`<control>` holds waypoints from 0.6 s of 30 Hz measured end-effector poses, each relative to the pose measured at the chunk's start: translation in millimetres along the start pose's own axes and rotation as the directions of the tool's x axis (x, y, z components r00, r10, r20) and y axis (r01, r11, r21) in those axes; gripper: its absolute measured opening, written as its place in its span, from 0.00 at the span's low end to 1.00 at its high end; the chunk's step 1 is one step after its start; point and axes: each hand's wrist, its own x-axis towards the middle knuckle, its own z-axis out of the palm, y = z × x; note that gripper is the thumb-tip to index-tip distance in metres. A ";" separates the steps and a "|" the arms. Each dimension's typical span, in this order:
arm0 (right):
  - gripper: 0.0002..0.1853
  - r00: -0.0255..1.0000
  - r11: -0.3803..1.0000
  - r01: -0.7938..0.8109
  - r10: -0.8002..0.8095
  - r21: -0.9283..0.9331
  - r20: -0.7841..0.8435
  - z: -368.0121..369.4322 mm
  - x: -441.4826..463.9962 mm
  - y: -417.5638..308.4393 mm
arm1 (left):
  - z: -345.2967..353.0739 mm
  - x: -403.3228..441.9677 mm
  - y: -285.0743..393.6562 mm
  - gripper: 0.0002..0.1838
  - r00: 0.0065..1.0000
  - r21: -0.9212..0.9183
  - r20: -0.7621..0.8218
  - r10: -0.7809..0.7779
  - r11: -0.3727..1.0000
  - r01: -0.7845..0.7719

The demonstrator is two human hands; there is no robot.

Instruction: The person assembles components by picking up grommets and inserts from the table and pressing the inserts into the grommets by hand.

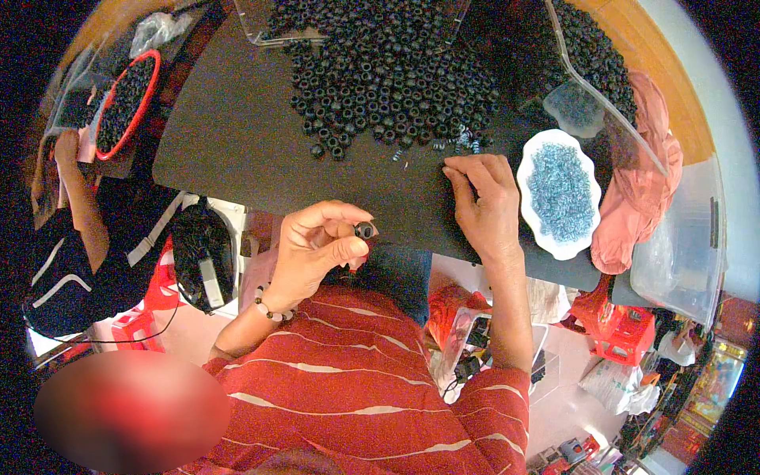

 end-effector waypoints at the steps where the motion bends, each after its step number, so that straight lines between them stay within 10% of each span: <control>1: 0.07 1.000 1.000 0.001 -0.001 -0.002 0.005 -0.1 0.0 -0.4 | -0.8 0.0 -1.7 0.14 0.999 0.029 0.003 0.036 0.999 -0.036; 18: 0.06 0.970 0.742 -0.237 0.212 0.627 0.116 -3.4 -17.9 -37.1 | -1.9 0.0 -4.8 0.13 0.962 0.326 0.020 0.273 0.908 -0.265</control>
